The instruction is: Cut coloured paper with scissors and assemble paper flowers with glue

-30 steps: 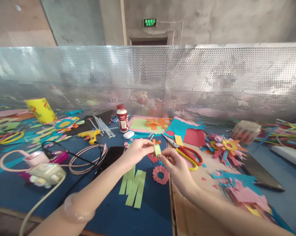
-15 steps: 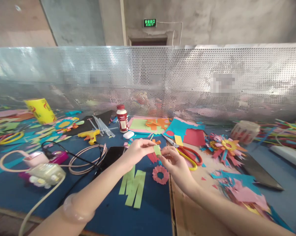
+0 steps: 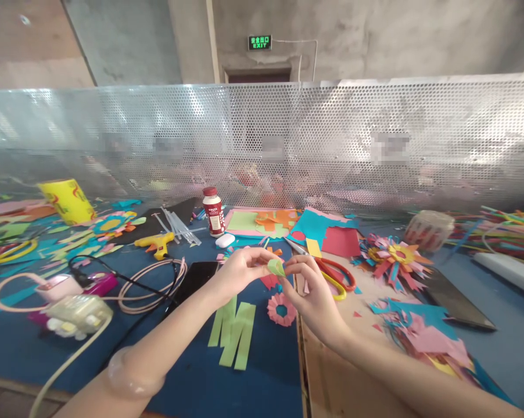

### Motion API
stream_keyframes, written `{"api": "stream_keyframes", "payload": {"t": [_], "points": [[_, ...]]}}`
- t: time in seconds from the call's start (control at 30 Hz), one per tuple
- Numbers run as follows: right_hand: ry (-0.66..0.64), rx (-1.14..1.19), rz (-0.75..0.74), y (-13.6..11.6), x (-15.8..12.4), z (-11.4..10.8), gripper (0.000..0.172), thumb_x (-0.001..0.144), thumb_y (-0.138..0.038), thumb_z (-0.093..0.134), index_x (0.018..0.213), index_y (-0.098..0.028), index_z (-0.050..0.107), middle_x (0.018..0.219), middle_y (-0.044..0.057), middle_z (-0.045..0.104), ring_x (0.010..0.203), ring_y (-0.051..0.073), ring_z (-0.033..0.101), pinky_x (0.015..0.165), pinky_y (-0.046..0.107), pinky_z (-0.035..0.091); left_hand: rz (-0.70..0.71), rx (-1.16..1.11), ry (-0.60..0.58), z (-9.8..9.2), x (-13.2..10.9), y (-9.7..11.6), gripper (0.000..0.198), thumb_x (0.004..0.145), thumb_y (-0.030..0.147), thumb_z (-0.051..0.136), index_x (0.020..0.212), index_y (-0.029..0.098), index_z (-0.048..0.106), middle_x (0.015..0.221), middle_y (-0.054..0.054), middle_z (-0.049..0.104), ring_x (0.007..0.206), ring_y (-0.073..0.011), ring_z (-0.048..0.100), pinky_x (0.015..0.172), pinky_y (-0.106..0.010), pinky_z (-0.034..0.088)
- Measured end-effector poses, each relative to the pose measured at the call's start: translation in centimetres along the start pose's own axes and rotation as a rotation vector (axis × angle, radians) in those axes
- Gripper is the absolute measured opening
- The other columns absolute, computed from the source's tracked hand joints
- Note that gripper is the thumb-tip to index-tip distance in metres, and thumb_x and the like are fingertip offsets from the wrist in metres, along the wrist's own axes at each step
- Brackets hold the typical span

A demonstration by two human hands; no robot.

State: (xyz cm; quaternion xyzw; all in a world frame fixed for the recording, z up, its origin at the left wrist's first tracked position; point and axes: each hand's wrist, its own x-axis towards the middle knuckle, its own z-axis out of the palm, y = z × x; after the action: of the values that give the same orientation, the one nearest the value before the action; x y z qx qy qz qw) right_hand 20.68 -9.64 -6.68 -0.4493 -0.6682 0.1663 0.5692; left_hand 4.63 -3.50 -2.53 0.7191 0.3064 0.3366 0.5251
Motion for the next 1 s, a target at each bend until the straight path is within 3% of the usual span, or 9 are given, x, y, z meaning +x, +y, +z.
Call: {"api": "stream_keyframes", "payload": {"t": [0.17,0.3,0.47,0.67,1.0], "points": [[0.014,0.01,0.059,0.16,0.22,-0.05,0.007,0.082,-0.027,0.059,0.076,-0.023,0.057,0.093,0.004,0.052,0.094,0.021,0.052,0.085,0.037,0.042,0.027,0.034,0.009,-0.57,-0.18,0.33,0.025,0.08,0.021,0.057,0.105,0.021,0.064,0.112,-0.005,0.064,0.103,-0.0186,0.057,0.092,-0.033,0.041],[-0.016,0.047,0.166,0.29,0.33,0.1,0.015,0.081,-0.032,0.059,0.071,-0.022,0.056,0.092,0.003,0.052,0.094,0.02,0.053,0.086,0.036,0.041,0.055,0.053,-0.065,-0.46,-0.35,0.82,0.027,0.084,0.029,0.056,0.109,0.022,0.062,0.12,-0.006,0.06,0.108,-0.0191,0.055,0.093,-0.033,0.042],[-0.067,0.114,0.24,0.47,0.27,0.23,0.019,0.081,-0.036,0.057,0.07,-0.021,0.055,0.092,0.003,0.053,0.089,0.02,0.055,0.078,0.034,0.045,0.048,0.083,-0.043,-0.1,-0.3,0.4,0.025,0.081,0.033,0.06,0.103,0.02,0.063,0.108,-0.006,0.064,0.097,-0.0178,0.059,0.088,-0.033,0.046],[-0.109,0.068,0.207,0.54,0.23,0.2,0.016,0.08,-0.038,0.059,0.083,-0.022,0.058,0.094,0.003,0.055,0.093,0.02,0.054,0.086,0.037,0.042,0.042,0.122,-0.016,-0.29,-0.16,0.35,0.026,0.081,0.034,0.06,0.102,0.02,0.064,0.106,-0.006,0.066,0.096,-0.0184,0.059,0.087,-0.034,0.046],[-0.098,0.108,0.266,0.54,0.19,0.18,0.021,0.081,-0.038,0.057,0.07,-0.021,0.055,0.095,0.003,0.053,0.093,0.02,0.055,0.082,0.036,0.043,0.032,0.145,-0.054,-0.54,-0.18,0.14,0.027,0.078,0.034,0.064,0.099,0.018,0.065,0.098,-0.006,0.066,0.087,-0.0166,0.06,0.08,-0.031,0.047]]}}
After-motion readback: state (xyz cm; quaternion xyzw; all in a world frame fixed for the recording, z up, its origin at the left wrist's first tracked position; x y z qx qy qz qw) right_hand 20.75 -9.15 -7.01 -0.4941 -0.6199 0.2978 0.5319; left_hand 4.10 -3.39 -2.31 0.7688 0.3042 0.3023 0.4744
